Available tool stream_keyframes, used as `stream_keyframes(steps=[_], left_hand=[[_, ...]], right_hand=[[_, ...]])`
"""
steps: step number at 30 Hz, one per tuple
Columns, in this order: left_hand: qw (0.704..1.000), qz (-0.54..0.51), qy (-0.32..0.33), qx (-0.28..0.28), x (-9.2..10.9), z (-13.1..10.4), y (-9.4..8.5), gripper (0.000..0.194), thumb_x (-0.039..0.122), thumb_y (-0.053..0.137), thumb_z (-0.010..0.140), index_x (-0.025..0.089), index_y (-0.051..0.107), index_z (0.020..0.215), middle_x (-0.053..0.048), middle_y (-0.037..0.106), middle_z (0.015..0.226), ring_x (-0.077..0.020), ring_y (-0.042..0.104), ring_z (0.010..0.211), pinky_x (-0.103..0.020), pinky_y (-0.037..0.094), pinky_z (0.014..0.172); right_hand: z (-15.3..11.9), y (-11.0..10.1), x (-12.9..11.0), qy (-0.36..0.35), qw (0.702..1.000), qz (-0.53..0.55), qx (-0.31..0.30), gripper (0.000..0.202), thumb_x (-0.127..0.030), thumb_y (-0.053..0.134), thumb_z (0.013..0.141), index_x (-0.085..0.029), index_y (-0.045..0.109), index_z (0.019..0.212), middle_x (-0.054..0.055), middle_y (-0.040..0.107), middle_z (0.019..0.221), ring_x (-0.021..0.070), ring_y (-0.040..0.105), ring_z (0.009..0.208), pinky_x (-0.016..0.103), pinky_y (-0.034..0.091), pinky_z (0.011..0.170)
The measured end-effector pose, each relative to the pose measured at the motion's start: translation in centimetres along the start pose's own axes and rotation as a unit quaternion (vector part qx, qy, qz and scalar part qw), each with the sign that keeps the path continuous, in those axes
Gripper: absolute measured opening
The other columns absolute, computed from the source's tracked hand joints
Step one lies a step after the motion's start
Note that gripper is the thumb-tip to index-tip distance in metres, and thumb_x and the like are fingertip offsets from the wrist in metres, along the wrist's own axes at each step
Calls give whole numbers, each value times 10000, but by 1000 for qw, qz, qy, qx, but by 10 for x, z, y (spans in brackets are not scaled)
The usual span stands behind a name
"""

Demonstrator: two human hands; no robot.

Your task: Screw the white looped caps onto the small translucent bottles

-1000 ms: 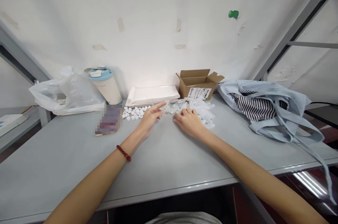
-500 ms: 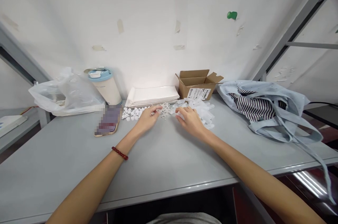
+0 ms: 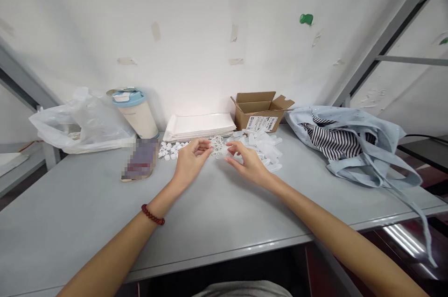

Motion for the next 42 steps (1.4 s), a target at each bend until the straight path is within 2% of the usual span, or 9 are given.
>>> stream_keyframes(steps=[3, 7, 13, 19, 31, 34, 37, 39, 42], left_hand=[[1000, 6, 15, -18, 5, -8, 3, 236, 354, 694, 731, 175, 687, 885, -56, 726, 886, -211, 680, 835, -362, 552, 822], [997, 28, 54, -56, 10, -14, 8, 168, 313, 632, 791, 201, 725, 876, -50, 742, 927, -210, 688, 854, -349, 558, 821], [986, 97, 137, -17, 17, -19, 8, 174, 247, 573, 843, 215, 735, 896, -41, 744, 926, -199, 682, 879, -324, 554, 789], [962, 160, 220, -12, 20, -22, 7, 195, 206, 534, 878, 215, 725, 915, -34, 758, 926, -193, 709, 865, -319, 564, 809], [865, 243, 436, 48, 17, -28, 11, 217, 80, 503, 899, 184, 666, 997, -54, 751, 948, -157, 718, 878, -271, 593, 830], [838, 261, 477, 46, 17, -30, 11, 249, 54, 515, 882, 178, 641, 1057, -74, 744, 978, -174, 712, 916, -286, 592, 841], [816, 269, 512, 16, 20, -34, 15, 272, 32, 518, 868, 164, 628, 1080, -89, 738, 987, -183, 705, 936, -287, 586, 855], [817, 257, 516, -1, 24, -37, 18, 273, 21, 515, 863, 160, 625, 1071, -91, 733, 990, -177, 700, 936, -279, 581, 858], [869, 211, 447, 36, 30, -37, 19, 228, 36, 511, 872, 172, 627, 1013, -65, 718, 929, -161, 692, 880, -284, 585, 821]], right_hand=[[-2, 1, -5, -23, 999, 41, -5, 320, -262, 562, 882, -208, 500, 1191, 67, 686, 961, 198, 647, 915, 347, 497, 807], [-2, 1, -7, -19, 998, 51, -8, 335, -270, 574, 876, -223, 527, 1205, 58, 705, 958, 191, 655, 875, 338, 509, 775], [-1, -1, -4, -15, 999, 45, -6, 343, -255, 589, 863, -206, 563, 1201, 51, 707, 921, 169, 642, 789, 304, 504, 716], [-2, 0, -6, -46, 999, 30, 1, 343, -241, 551, 886, -183, 568, 1223, 42, 671, 846, 155, 609, 736, 294, 497, 693], [-2, -1, -10, -18, 995, 87, 37, 225, -237, 604, 855, -175, 626, 1070, 45, 691, 852, 160, 632, 765, 279, 509, 666], [-2, 2, -8, 20, 990, 137, 37, 221, -260, 614, 841, -179, 627, 1046, 52, 694, 867, 175, 643, 790, 315, 527, 716], [-1, 3, -5, 82, 973, 209, 42, 248, -310, 622, 832, -171, 612, 1037, 68, 688, 880, 193, 655, 821, 354, 537, 761], [0, 2, -5, 123, 955, 265, 41, 286, -354, 643, 815, -173, 594, 1030, 66, 684, 861, 196, 659, 814, 357, 542, 741], [1, -1, -8, 161, 925, 342, 27, 330, -386, 698, 769, -182, 574, 996, 46, 684, 822, 176, 658, 737, 345, 545, 703]])
Point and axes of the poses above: each hand's wrist, its own z-axis towards the middle knuckle, its own y-axis out of the palm, x = y × z, the point moved 2 cm from there along z, towards the middle knuckle
